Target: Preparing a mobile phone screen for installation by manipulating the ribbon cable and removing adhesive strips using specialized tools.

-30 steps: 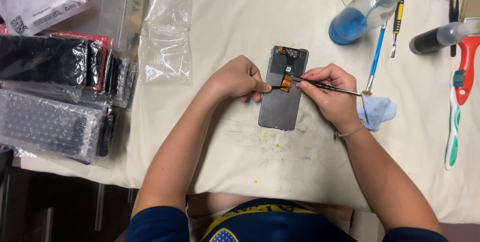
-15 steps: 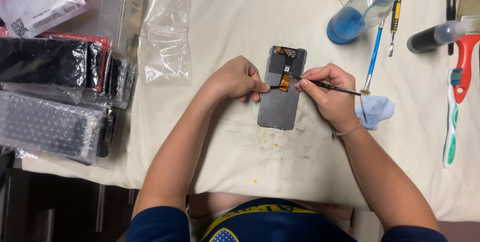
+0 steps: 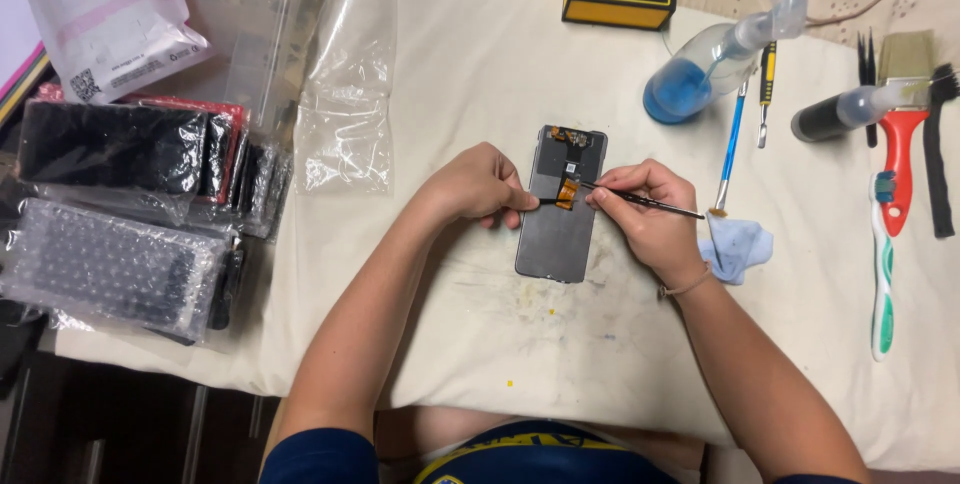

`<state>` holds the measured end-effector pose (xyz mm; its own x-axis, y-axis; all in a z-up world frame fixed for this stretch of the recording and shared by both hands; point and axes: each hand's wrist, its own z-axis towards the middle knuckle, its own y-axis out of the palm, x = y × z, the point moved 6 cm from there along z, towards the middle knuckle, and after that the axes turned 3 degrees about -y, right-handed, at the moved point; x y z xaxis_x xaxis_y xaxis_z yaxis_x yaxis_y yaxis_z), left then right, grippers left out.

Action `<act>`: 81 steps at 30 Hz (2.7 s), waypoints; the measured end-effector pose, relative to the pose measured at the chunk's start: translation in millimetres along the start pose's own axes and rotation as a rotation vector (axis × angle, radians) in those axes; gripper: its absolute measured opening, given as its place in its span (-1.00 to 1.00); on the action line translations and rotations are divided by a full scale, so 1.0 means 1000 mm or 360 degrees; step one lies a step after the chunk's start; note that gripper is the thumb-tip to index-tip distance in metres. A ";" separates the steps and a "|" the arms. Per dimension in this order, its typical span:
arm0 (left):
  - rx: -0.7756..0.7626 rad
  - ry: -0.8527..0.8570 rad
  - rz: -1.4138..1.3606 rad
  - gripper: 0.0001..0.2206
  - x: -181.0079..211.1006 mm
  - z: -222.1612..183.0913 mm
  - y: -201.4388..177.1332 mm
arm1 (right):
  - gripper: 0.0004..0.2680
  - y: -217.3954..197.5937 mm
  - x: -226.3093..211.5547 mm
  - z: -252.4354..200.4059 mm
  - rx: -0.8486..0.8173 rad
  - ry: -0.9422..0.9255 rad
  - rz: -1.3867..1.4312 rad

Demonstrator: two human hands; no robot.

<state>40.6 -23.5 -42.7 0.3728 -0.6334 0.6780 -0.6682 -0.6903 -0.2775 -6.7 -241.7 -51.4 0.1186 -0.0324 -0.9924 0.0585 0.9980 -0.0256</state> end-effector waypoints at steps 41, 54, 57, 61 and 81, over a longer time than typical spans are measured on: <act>-0.0018 -0.0032 -0.0043 -0.85 -0.004 0.002 0.002 | -0.87 0.001 -0.003 -0.002 0.0050 0.0131 -0.0004; 0.0002 -0.0017 -0.0039 -0.85 0.000 -0.002 0.000 | -0.88 0.002 0.001 -0.002 0.0037 0.0099 0.0045; 0.0003 -0.0027 -0.0032 -0.85 -0.003 0.000 0.001 | -0.87 0.002 0.002 -0.001 0.0027 0.0051 0.0065; 0.0012 0.0007 -0.0013 -0.85 0.002 -0.001 -0.001 | -0.86 -0.003 0.010 0.002 0.0020 0.0048 -0.0025; 0.0059 -0.0022 0.0032 -0.85 -0.002 0.001 -0.001 | -0.89 0.003 0.006 0.002 0.0005 -0.0040 -0.0048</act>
<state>41.2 -21.8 -44.2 0.3685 -0.6519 0.6628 -0.6516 -0.6896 -0.3160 -3.9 -239.3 -57.3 0.1416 -0.0638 -0.9879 0.0654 0.9963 -0.0549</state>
